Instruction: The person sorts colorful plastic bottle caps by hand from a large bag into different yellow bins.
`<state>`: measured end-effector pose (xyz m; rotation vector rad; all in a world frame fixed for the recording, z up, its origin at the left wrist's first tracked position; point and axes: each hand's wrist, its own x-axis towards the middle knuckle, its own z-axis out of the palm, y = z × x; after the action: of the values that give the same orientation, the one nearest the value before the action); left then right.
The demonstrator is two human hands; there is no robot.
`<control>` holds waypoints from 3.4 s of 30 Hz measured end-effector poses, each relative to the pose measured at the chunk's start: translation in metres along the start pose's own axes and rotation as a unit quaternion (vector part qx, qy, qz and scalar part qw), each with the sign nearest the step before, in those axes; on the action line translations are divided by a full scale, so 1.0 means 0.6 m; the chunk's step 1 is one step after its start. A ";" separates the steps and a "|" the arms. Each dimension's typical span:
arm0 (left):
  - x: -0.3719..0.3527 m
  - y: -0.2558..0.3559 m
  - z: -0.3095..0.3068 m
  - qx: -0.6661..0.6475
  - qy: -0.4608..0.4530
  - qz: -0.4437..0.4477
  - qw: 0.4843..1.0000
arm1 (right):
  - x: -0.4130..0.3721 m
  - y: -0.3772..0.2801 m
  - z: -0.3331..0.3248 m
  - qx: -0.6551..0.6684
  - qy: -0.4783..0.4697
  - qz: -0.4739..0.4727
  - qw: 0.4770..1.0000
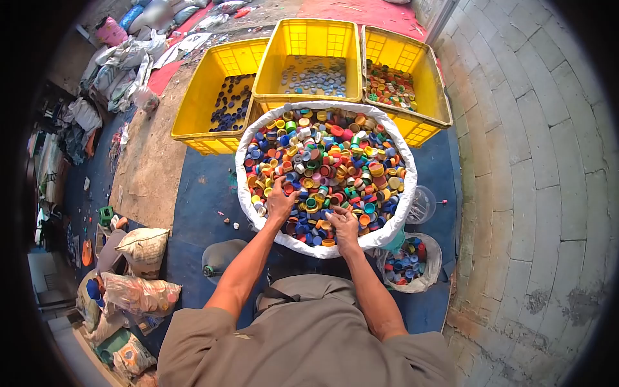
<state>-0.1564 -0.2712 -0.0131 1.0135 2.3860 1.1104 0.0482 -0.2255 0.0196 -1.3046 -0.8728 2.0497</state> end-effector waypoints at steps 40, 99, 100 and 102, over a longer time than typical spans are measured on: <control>0.144 -0.159 -0.231 -0.776 0.016 -0.325 0.541 | 0.108 0.020 0.364 0.226 -0.128 0.161 0.952; -0.075 -0.043 -0.130 -0.628 -0.021 -0.221 0.746 | -0.006 0.059 0.023 -0.411 -0.084 -0.181 0.890; -0.082 -0.046 -0.138 -0.668 -0.027 -0.221 0.710 | -0.005 0.058 0.036 -0.433 -0.096 -0.197 0.874; -0.096 -0.042 -0.157 -0.728 -0.024 -0.234 0.644 | 0.003 0.059 0.060 -0.472 -0.124 -0.246 0.837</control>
<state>-0.1791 -0.3743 0.0278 -0.1814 0.8194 1.9886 0.0105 -0.2546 0.0030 -1.0408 -2.2588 1.3739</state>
